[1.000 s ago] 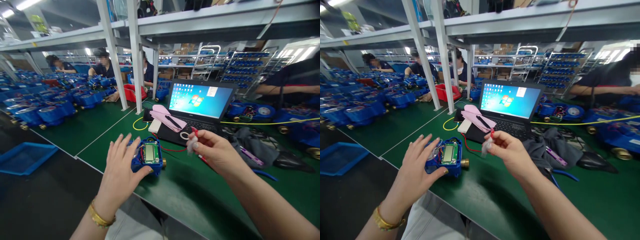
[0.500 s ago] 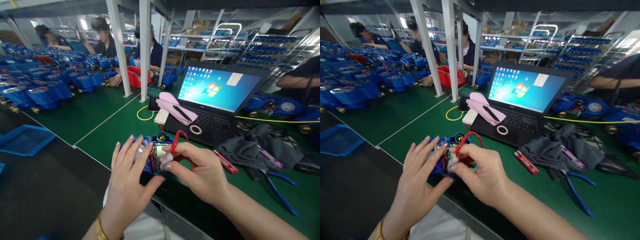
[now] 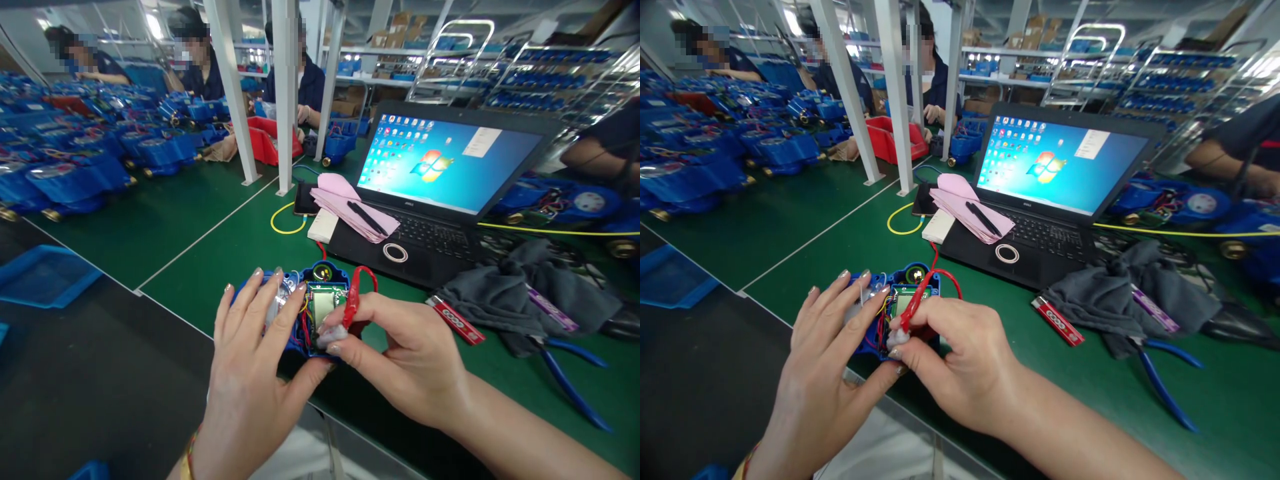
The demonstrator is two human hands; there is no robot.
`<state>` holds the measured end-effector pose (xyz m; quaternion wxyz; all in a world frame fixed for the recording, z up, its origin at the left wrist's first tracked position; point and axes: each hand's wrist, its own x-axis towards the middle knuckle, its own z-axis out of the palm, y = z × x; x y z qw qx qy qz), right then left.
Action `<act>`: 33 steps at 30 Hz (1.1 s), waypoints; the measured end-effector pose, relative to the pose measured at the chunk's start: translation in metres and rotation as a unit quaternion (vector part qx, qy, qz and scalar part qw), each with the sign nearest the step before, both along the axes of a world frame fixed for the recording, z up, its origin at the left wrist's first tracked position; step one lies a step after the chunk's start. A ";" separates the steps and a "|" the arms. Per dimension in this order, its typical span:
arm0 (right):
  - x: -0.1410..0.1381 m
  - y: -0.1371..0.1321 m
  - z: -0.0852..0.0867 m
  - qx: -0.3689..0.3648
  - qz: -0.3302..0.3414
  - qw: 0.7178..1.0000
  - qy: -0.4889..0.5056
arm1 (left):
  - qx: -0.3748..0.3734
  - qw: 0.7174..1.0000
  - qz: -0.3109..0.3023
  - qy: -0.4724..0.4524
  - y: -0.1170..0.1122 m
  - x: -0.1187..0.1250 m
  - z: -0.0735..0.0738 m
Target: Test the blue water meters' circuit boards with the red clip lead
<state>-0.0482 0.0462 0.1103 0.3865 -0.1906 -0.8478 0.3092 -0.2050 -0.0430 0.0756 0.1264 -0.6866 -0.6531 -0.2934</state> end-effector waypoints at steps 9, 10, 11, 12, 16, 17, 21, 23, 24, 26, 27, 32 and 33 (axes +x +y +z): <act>0.001 0.000 0.002 0.001 -0.003 1.000 -0.008 | -0.005 1.000 -0.001 -0.001 0.000 0.000 0.001; 0.001 0.000 0.002 0.003 -0.001 1.000 -0.006 | -0.006 1.000 -0.001 -0.001 0.001 0.000 0.001; 0.001 0.001 0.002 0.004 0.000 1.000 -0.005 | -0.007 1.000 0.001 -0.002 0.001 0.000 0.001; 0.000 0.001 0.002 0.006 0.001 1.000 -0.003 | -0.007 1.000 0.001 -0.002 0.001 0.000 0.001; 0.000 0.001 0.001 0.004 0.002 1.000 -0.001 | -0.009 1.000 0.002 -0.002 0.001 0.000 0.001; 0.000 0.001 0.001 0.005 0.002 1.000 -0.002 | -0.009 1.000 0.002 -0.002 0.001 0.000 0.002; 0.001 0.001 -0.001 0.014 0.003 1.000 -0.009 | -0.006 1.000 0.002 -0.005 0.001 0.000 0.002; 0.001 0.001 -0.002 0.015 0.006 1.000 -0.013 | -0.006 1.000 0.001 -0.004 0.001 0.000 0.001; 0.001 0.001 -0.002 0.015 0.008 1.000 -0.014 | -0.007 1.000 0.000 -0.003 0.001 0.000 0.001; 0.001 0.001 -0.003 0.014 0.012 1.000 -0.018 | -0.009 1.000 -0.001 -0.002 0.001 0.000 0.001; 0.001 0.001 -0.003 0.015 0.015 1.000 -0.020 | -0.009 1.000 -0.002 -0.002 0.002 -0.001 0.001; 0.000 0.003 -0.003 0.028 0.026 0.999 -0.022 | -0.002 1.000 0.001 0.000 0.002 -0.001 0.000; 0.000 0.003 -0.003 0.028 0.027 0.999 -0.022 | -0.001 1.000 0.002 0.003 0.002 -0.001 -0.001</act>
